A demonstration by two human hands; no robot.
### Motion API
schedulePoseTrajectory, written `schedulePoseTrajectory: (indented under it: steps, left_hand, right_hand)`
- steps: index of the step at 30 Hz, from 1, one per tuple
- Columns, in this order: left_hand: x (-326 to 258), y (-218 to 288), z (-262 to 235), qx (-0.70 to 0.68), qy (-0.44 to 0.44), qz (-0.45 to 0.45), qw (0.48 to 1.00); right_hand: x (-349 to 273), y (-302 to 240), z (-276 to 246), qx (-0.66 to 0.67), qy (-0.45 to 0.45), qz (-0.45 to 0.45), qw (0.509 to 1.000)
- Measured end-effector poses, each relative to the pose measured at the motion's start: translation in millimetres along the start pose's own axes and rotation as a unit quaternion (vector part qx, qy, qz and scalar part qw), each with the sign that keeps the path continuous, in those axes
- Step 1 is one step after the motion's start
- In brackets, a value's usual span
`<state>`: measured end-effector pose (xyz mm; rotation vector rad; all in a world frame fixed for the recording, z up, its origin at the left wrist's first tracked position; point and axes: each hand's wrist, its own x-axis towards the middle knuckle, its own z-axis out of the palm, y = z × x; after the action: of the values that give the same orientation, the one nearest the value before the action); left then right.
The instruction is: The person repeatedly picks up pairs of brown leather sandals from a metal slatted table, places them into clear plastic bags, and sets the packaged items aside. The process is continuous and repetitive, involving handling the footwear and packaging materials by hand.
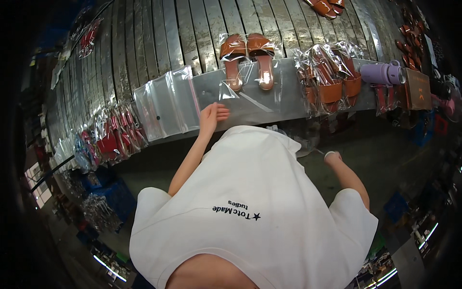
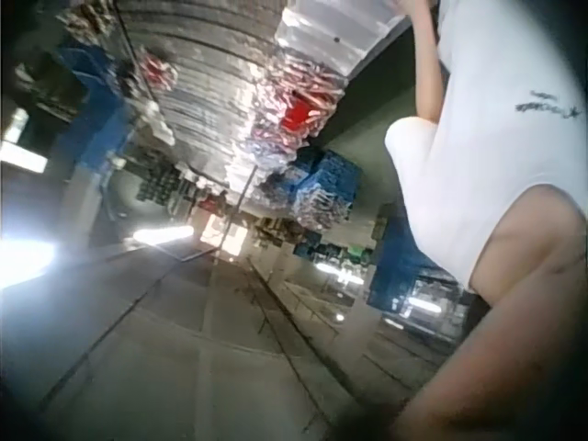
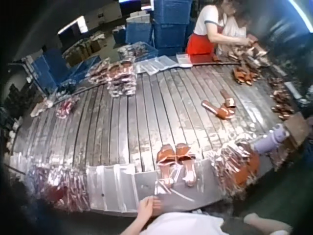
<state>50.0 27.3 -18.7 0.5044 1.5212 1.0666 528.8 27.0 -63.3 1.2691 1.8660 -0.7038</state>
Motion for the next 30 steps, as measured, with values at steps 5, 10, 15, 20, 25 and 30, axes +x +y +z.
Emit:
schedulePoseTrajectory:
  steps: [5, 10, 15, 20, 25, 30]
  left_hand:
    - [13.3, 39.8, -2.7, 0.563, -0.017, 0.482, 0.671]
    - [57.0, 7.2, -15.3, 0.388, -0.102, 0.265, 0.877]
    - [86.6, 33.1, 1.6, -0.148, -0.194, -0.185, 0.952]
    - [45.3, 117.7, 96.0, -0.013, -0.201, 0.036, 0.979]
    - [11.6, 126.3, 225.2, -0.004, -0.321, 0.011, 0.947]
    - [164.1, 138.8, 258.4, 0.184, -0.263, 0.176, 0.931]
  right_hand:
    - [10.7, -120.6, -159.4, 0.121, 0.422, -0.196, 0.877]
    - [78.9, -136.7, -198.7, 0.401, 0.3, -0.216, 0.838]
    - [94.5, -148.0, -221.6, 0.875, -0.165, -0.064, 0.451]
    - [2.0, -98.9, -262.2, 0.88, 0.113, -0.139, 0.439]
    - [-49.1, 30.6, -271.3, 0.739, 0.347, -0.129, 0.563]
    - [-3.2, 111.1, -197.0, 0.645, 0.293, 0.035, 0.705]
